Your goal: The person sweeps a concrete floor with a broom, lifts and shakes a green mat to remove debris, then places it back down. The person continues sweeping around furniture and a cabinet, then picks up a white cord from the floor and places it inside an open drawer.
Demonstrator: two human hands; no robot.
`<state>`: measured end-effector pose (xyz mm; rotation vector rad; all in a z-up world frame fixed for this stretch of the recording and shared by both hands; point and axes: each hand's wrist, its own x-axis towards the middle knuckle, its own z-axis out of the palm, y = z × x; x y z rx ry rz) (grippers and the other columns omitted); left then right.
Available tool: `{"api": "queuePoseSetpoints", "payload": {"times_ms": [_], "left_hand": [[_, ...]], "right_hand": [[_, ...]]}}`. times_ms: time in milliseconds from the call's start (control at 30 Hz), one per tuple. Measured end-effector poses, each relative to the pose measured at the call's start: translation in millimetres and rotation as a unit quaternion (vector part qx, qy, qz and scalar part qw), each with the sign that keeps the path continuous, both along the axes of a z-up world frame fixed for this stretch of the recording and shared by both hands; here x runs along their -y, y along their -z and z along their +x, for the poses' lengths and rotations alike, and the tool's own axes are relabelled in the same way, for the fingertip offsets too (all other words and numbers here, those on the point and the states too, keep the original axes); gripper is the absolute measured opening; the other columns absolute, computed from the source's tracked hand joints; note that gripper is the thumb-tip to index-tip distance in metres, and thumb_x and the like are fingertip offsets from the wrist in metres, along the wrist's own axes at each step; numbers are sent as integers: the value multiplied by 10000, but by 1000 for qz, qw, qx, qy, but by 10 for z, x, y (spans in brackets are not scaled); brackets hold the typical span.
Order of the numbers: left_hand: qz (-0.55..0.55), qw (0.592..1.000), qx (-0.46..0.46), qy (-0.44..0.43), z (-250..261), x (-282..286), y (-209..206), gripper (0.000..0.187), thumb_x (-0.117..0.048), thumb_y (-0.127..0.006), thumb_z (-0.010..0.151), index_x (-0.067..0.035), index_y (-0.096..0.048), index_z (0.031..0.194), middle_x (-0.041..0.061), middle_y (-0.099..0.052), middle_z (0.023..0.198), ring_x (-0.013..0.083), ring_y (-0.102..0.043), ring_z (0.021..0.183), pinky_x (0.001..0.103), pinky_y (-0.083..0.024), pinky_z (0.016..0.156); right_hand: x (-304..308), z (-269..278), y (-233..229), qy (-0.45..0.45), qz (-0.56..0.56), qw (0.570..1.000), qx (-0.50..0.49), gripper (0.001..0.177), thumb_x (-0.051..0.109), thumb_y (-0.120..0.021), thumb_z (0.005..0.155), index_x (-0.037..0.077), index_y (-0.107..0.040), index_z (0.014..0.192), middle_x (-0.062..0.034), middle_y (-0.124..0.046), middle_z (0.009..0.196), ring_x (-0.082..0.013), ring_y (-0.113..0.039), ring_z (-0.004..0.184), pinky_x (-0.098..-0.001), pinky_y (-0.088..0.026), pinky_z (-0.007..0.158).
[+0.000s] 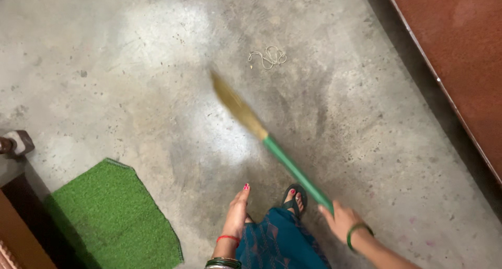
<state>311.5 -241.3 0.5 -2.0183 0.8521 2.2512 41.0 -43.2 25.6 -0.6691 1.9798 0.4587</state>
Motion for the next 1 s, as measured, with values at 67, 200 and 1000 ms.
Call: {"api": "queuePoseSetpoints", "payload": {"times_ms": [67,200,1000], "left_hand": [[33,999,5,-5,-124,4,-68,786,-607,-536,904,-122,-497,1521,114,-485,1583,310,-439,1440,466,-349,1139],[31,999,15,40,-290,50,-160,803,-653,-506,889,-155,-515,1518,106,-507,1578,323,-485,1426,492,-415,1131],[4,992,-58,108,-594,343,178,781,-597,-518,948,-41,-510,1496,124,-481,1600,247,-386,1511,364,-264,1222]], "right_hand": [[-483,57,47,-15,48,999,22,696,700,-359,961,110,-530,1288,-230,-754,939,-422,-741,952,-527,-591,847],[-1149,-49,334,7,164,986,42,767,771,-389,959,145,-470,1395,-186,-710,1116,-364,-691,1110,-518,-561,912],[427,579,-138,572,-159,802,69,569,602,-572,915,36,-628,924,-78,-514,549,-226,-519,394,-393,-437,387]]}}
